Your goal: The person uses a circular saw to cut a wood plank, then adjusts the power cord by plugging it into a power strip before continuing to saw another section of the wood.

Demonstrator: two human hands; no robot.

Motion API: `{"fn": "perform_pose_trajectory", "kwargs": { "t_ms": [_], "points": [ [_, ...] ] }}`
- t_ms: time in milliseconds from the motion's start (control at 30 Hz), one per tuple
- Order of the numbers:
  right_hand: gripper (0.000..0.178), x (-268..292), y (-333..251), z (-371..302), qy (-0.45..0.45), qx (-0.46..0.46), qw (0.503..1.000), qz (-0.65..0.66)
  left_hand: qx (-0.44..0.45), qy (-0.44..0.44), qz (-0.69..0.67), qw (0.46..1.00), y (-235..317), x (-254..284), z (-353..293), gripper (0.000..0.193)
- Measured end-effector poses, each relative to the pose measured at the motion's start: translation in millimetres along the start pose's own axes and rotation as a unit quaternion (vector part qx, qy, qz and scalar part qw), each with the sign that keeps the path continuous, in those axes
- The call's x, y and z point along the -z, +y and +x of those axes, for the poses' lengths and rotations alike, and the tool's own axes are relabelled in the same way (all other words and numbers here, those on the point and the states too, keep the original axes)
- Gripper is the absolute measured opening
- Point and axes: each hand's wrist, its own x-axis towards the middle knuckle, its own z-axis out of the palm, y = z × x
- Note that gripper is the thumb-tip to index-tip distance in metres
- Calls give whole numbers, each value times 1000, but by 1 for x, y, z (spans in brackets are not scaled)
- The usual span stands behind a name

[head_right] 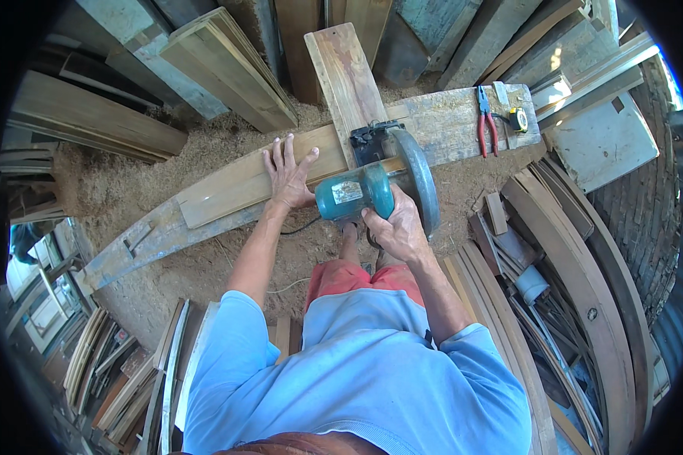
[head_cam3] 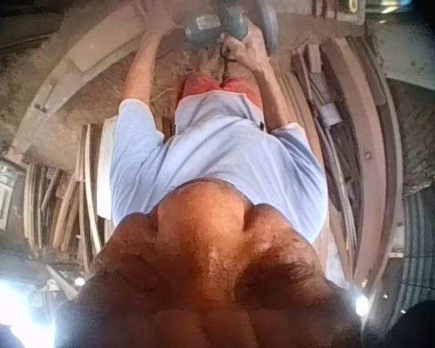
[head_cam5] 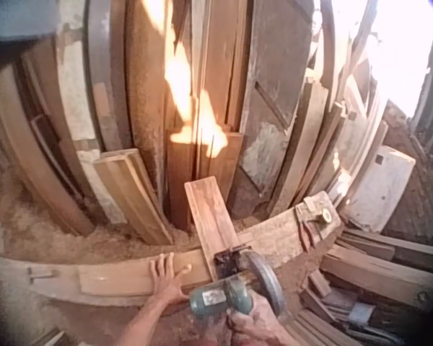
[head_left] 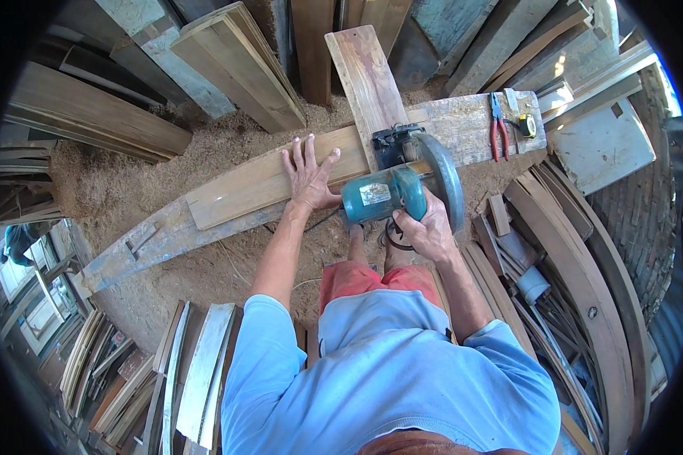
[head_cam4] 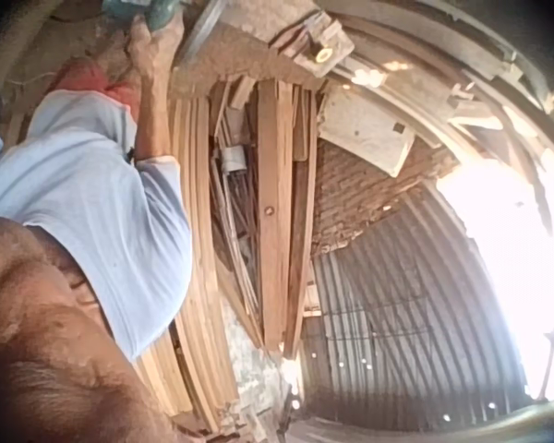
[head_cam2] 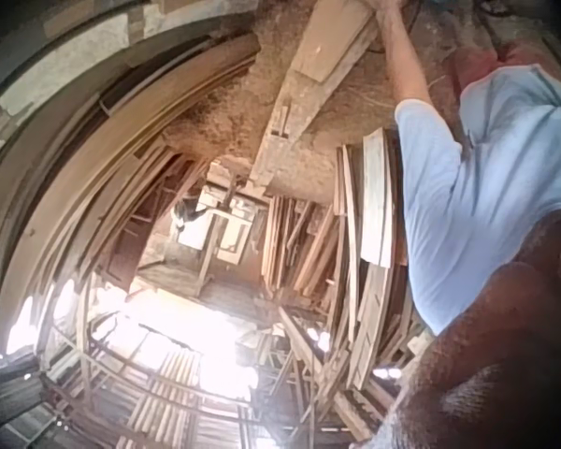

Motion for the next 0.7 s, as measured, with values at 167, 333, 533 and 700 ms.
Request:
{"fn": "perform_pose_trajectory", "kwargs": {
  "t_ms": [167,333,533,700],
  "points": [
    [29,-2,0,5,-4,-8,1000,29,-3,9,-3,1000,1,-1,0,108],
    [30,-2,-4,18,0,-16,1000,25,-17,24,10,1000,-2,-5,1,110],
    [31,-3,-8,33,3,9,1000,29,-6,9,18,1000,-1,-4,1,115],
    [31,-2,-16,41,-6,-2,1000,25,-9,15,6,1000,-2,-3,0,112]
  ]
}}
